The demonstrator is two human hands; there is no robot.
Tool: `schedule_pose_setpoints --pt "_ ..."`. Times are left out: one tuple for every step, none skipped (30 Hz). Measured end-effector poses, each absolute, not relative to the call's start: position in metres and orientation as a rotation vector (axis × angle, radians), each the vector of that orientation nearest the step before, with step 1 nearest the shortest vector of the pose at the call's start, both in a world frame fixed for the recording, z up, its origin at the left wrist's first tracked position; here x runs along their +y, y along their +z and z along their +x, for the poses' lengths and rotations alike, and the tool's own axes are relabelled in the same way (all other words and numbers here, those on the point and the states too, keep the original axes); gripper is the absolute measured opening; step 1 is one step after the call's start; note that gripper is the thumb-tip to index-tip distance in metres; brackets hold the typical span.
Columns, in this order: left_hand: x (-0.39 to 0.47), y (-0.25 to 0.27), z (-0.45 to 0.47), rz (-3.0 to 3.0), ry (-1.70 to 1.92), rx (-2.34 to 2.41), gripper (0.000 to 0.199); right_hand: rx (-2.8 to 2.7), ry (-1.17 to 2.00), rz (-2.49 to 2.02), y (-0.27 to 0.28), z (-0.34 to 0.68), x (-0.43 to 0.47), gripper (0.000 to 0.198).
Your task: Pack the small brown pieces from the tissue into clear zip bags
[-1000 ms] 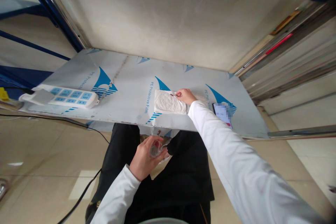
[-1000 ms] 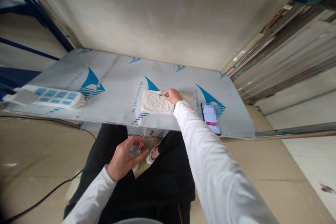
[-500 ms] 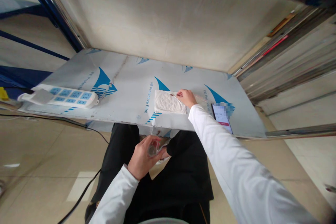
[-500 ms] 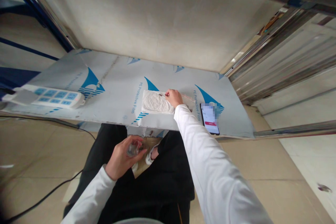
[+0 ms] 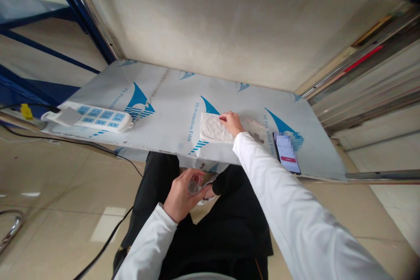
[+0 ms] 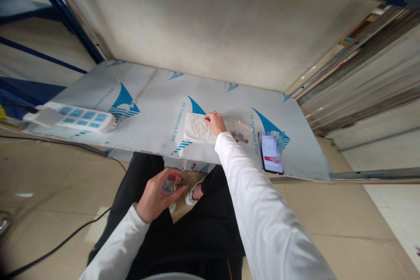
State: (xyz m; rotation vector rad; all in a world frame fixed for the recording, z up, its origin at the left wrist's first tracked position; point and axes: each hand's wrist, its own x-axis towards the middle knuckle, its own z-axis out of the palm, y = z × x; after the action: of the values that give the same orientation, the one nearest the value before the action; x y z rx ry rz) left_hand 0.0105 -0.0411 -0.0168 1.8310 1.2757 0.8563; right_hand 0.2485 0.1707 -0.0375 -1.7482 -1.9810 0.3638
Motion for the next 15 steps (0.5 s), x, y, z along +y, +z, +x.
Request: schedule_pose_setpoints --pt "-0.040 -0.016 0.010 1.831 0.864 1.279 0.023 -1.988 0.359 -1.742 -0.037 0.249 0.170 0.015" --pt "-0.039 -0.015 0.010 1.831 0.872 1.282 0.023 -1.991 0.355 -1.737 -0.037 0.249 0.169 0.016" --pt "-0.038 -0.013 0.010 1.831 0.880 1.286 0.024 -1.988 0.352 -1.734 -0.037 0.249 0.168 0.017" --pt "-0.036 -0.012 0.011 1.832 0.886 1.290 0.024 -1.979 0.350 -1.734 -0.037 0.249 0.167 0.018" --pt "-0.035 -0.010 0.011 1.833 0.889 1.292 0.024 -1.966 0.350 -1.734 -0.037 0.249 0.167 0.019" --pt "-0.033 -0.009 0.011 1.835 0.891 1.293 0.024 -1.948 0.350 -1.735 -0.037 0.249 0.167 0.020" --pt "-0.032 -0.008 0.012 1.839 0.892 1.291 0.025 -1.927 0.352 -1.735 -0.037 0.248 0.167 0.020" --pt "-0.032 -0.007 0.012 1.843 0.894 1.287 0.025 -1.902 0.355 -1.733 -0.036 0.248 0.168 0.021" --pt "-0.031 -0.007 0.012 1.845 0.897 1.283 0.025 -1.875 0.359 -1.730 -0.035 0.247 0.168 0.021" --pt "-0.030 -0.007 0.012 1.845 0.900 1.280 0.026 -1.845 0.364 -1.725 -0.034 0.247 0.168 0.020" --pt "-0.029 -0.007 0.012 1.844 0.905 1.278 0.026 -1.812 0.371 -1.718 -0.031 0.245 0.166 0.019" --pt "-0.027 -0.006 0.013 1.841 0.911 1.279 0.026 -1.777 0.380 -1.707 -0.026 0.243 0.163 0.017" --pt "-0.026 -0.006 0.013 1.837 0.921 1.281 0.026 -1.744 0.391 -1.693 -0.020 0.240 0.157 0.017" --pt "-0.023 -0.005 0.013 1.834 0.932 1.284 0.026 -1.716 0.401 -1.678 -0.012 0.236 0.147 0.017" --pt "-0.021 -0.003 0.014 1.831 0.944 1.285 0.027 -1.691 0.421 -1.647 -0.002 0.230 0.134 0.018"
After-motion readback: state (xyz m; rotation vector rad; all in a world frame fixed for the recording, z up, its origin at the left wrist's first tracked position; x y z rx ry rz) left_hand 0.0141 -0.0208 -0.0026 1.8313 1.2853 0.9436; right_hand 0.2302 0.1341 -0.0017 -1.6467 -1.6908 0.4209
